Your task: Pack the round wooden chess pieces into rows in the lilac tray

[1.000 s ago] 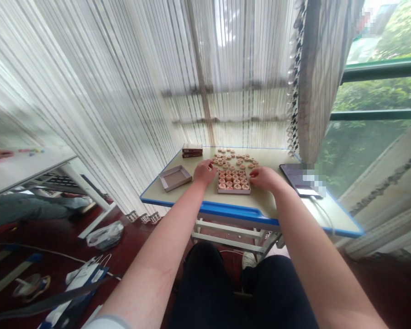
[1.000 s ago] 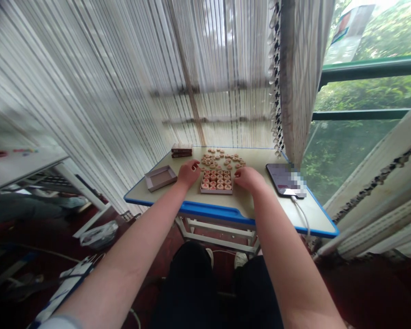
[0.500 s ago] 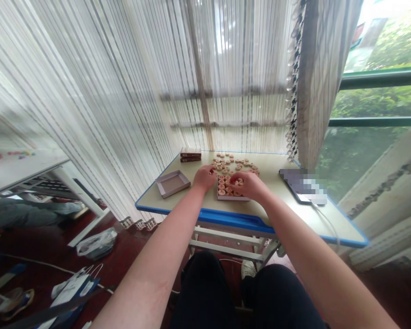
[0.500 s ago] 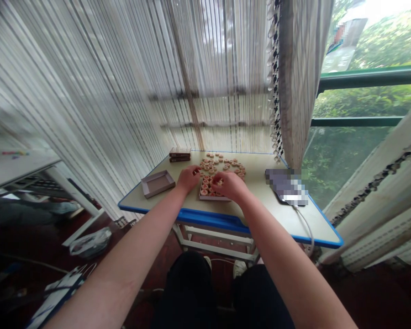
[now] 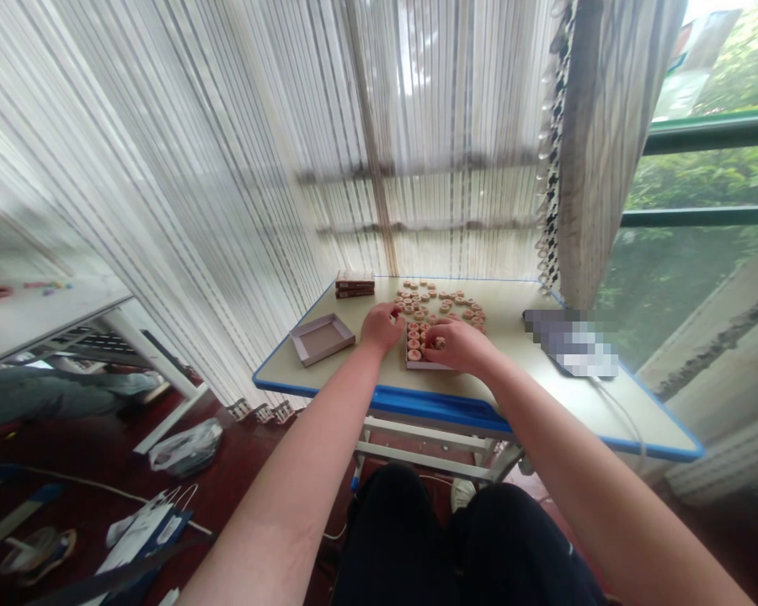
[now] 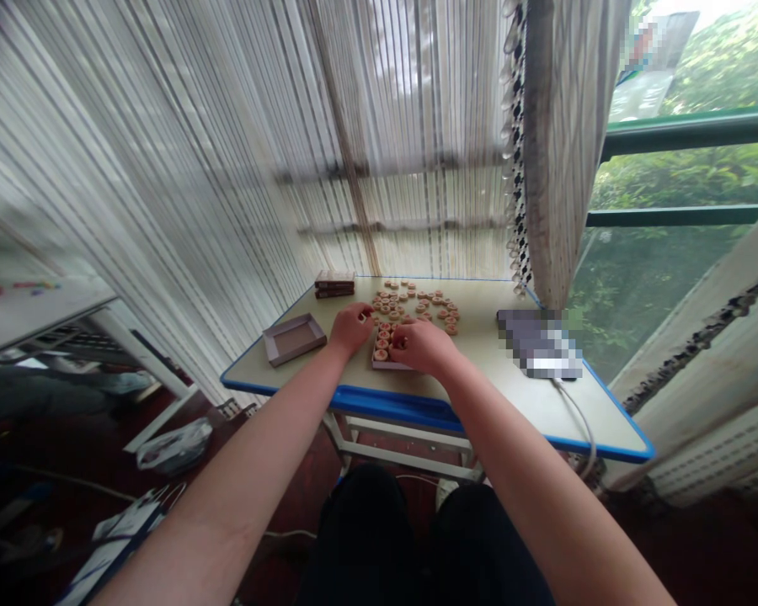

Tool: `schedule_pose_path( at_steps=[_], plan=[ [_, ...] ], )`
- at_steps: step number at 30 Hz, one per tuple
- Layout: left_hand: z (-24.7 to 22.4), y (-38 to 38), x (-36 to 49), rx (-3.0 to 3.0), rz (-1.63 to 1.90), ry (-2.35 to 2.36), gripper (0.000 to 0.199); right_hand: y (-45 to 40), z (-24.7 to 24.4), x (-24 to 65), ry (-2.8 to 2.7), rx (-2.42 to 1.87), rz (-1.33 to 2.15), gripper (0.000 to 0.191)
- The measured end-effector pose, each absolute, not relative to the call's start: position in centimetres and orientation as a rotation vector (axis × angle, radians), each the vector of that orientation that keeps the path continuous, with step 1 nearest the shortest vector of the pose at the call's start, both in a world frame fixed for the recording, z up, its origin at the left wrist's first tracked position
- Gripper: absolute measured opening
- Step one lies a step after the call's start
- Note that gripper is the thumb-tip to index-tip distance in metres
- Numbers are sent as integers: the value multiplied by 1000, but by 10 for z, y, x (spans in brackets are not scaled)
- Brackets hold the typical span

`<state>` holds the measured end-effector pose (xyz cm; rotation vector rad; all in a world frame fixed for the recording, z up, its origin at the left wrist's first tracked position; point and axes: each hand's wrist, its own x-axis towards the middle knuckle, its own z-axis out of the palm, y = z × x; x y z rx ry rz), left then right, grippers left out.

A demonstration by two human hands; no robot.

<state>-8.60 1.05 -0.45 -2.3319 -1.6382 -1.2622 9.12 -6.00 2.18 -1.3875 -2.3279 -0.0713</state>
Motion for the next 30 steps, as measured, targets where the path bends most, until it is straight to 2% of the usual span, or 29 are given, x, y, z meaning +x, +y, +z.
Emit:
schedule_pose_path(
  at_steps=[22, 30],
  plan=[
    [-5, 10, -88, -2311, -1279, -1657, 17, -58, 24, 91, -2318, -1409, -8, 16],
    [-3, 10, -87, -2325, -1264, -1707, 18, -60, 27, 97, -2251, -1433, -85, 24]
  ],
)
